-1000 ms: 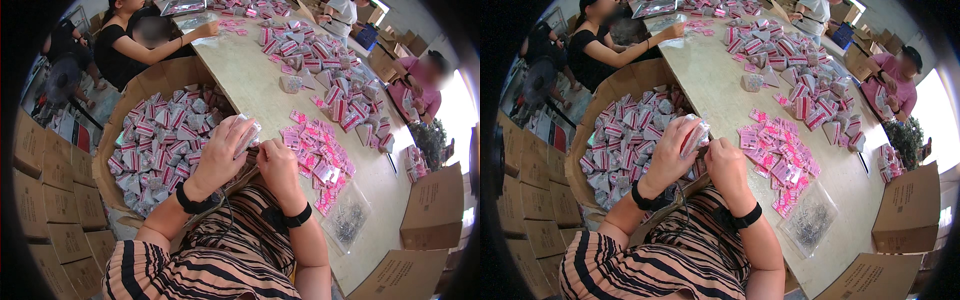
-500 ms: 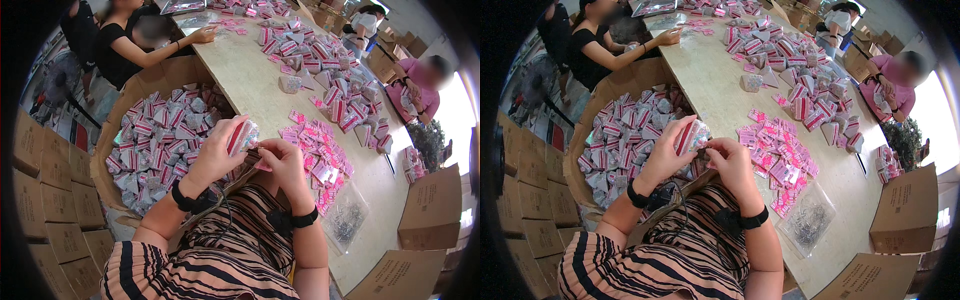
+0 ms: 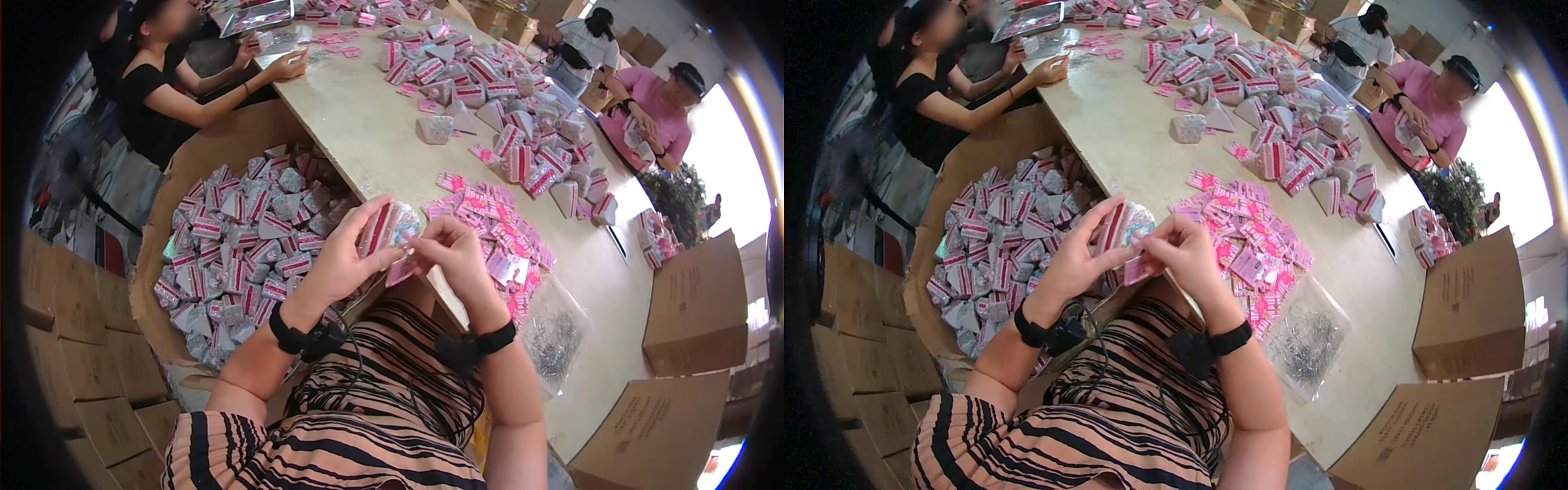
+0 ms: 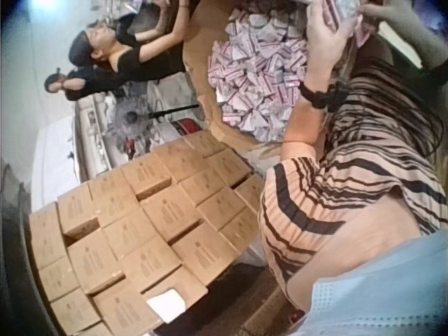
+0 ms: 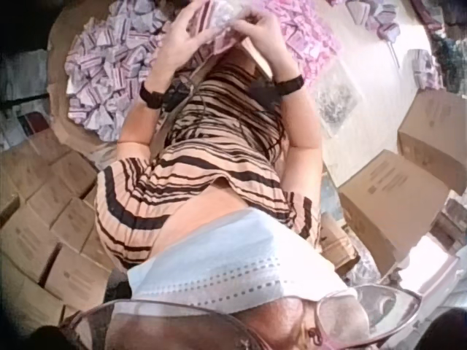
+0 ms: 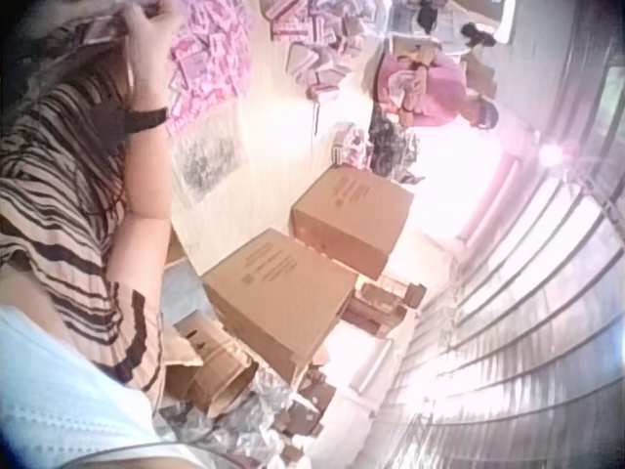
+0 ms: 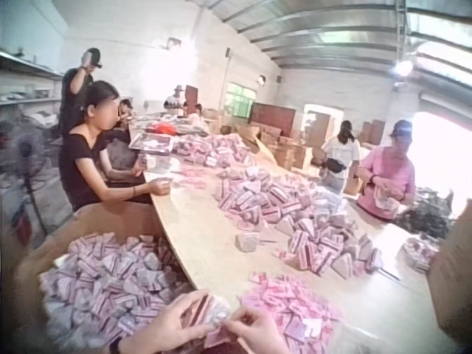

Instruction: Sorting small pink packets and placing them into clear plastic bags on a production line.

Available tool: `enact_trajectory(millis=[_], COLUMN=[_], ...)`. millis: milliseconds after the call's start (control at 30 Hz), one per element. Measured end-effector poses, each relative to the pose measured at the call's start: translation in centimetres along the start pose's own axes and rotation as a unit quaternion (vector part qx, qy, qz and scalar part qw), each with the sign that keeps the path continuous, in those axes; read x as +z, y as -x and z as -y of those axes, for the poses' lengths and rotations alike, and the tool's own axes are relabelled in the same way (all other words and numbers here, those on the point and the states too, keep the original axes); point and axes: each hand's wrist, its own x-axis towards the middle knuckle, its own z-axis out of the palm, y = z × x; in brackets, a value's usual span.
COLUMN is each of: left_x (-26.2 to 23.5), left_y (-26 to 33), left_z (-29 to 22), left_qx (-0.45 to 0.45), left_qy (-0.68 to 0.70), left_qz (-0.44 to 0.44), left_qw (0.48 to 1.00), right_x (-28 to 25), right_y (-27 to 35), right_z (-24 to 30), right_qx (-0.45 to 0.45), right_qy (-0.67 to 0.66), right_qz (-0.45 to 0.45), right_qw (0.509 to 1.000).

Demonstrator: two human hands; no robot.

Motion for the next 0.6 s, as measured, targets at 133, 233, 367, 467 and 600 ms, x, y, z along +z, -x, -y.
enact_trajectory(millis=[133, 233, 367, 467, 600], left_x=[1.7, 3.6, 5.2, 5.8, 5.1], left_y=[-1.6, -3.1, -4.9, -5.6, -5.8], left_z=[0.7, 2.2, 3.4, 5.0, 7.1], left_qx=[-0.069, -0.027, 0.078, 0.088, 0.139], left_qy=[0.068, -0.058, -0.197, -0.240, -0.329], left_qz=[0.034, 0.070, 0.098, 0.113, 0.103], left_qw=[0.995, 0.995, 0.972, 0.960, 0.928], right_x=[-5.0, -10.6, -16.9, -20.8, -18.7], right_y=[-1.7, -4.2, -4.3, -1.6, 5.9], right_z=[4.9, 8.8, 14.0, 14.3, 9.9], right_qx=[-0.040, -0.195, -0.285, -0.128, 0.081], right_qy=[0.074, 0.085, 0.216, 0.434, 0.665], right_qz=[-0.071, -0.222, -0.273, -0.268, -0.010], right_qw=[0.994, 0.952, 0.893, 0.851, 0.742])
